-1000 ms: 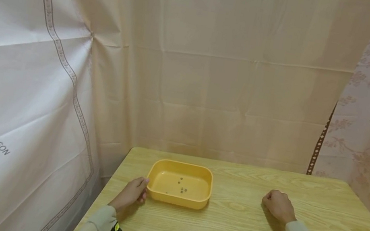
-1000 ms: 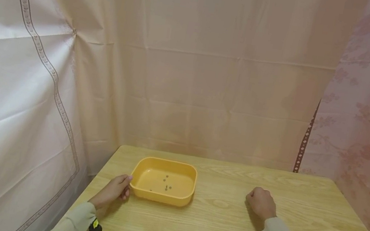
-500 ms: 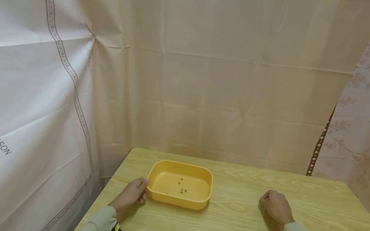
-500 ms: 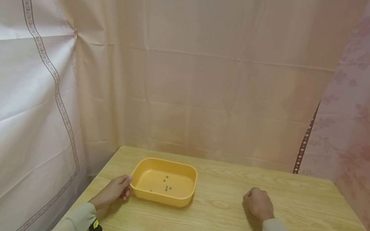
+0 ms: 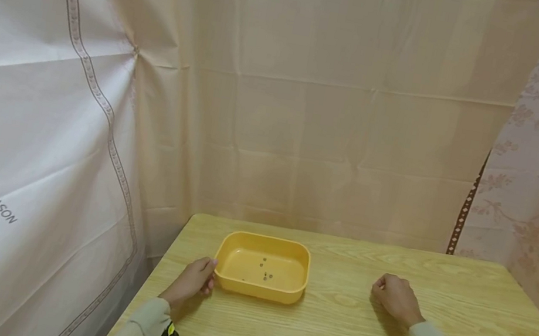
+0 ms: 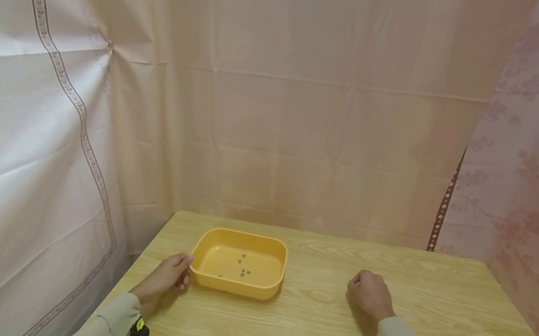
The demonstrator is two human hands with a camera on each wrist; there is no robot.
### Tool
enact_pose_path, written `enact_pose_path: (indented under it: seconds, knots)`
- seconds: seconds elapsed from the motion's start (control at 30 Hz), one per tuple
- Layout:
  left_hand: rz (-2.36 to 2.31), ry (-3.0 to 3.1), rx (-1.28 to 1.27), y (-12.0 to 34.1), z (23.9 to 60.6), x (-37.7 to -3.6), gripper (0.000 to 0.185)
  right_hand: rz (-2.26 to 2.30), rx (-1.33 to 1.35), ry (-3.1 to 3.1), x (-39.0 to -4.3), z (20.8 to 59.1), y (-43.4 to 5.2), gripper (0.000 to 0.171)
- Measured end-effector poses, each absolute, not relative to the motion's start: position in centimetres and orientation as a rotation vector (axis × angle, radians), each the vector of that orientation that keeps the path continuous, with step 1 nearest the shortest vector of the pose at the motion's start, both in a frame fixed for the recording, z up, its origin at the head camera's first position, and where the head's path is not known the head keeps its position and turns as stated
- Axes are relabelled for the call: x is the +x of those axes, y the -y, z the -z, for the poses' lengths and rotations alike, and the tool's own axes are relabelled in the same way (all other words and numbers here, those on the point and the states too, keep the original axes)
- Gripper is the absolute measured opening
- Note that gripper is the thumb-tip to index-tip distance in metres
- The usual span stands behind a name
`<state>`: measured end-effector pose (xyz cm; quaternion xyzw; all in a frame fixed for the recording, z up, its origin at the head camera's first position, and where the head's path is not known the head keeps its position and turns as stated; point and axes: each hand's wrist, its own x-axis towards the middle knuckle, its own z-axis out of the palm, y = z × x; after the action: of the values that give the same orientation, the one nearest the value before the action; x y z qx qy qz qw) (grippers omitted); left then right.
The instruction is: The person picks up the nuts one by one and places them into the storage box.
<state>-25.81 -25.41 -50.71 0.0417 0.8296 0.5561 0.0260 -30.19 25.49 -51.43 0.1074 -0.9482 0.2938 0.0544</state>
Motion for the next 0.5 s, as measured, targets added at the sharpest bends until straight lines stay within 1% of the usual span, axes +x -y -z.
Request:
enact_pose_path:
  seconds: [0.5]
  knots:
    - [-1.704,-2.562,0.126,25.4,50.6,-25.8,0.036,-0.929,0.336,2.875,-30.0,51.5,-24.3,0.015]
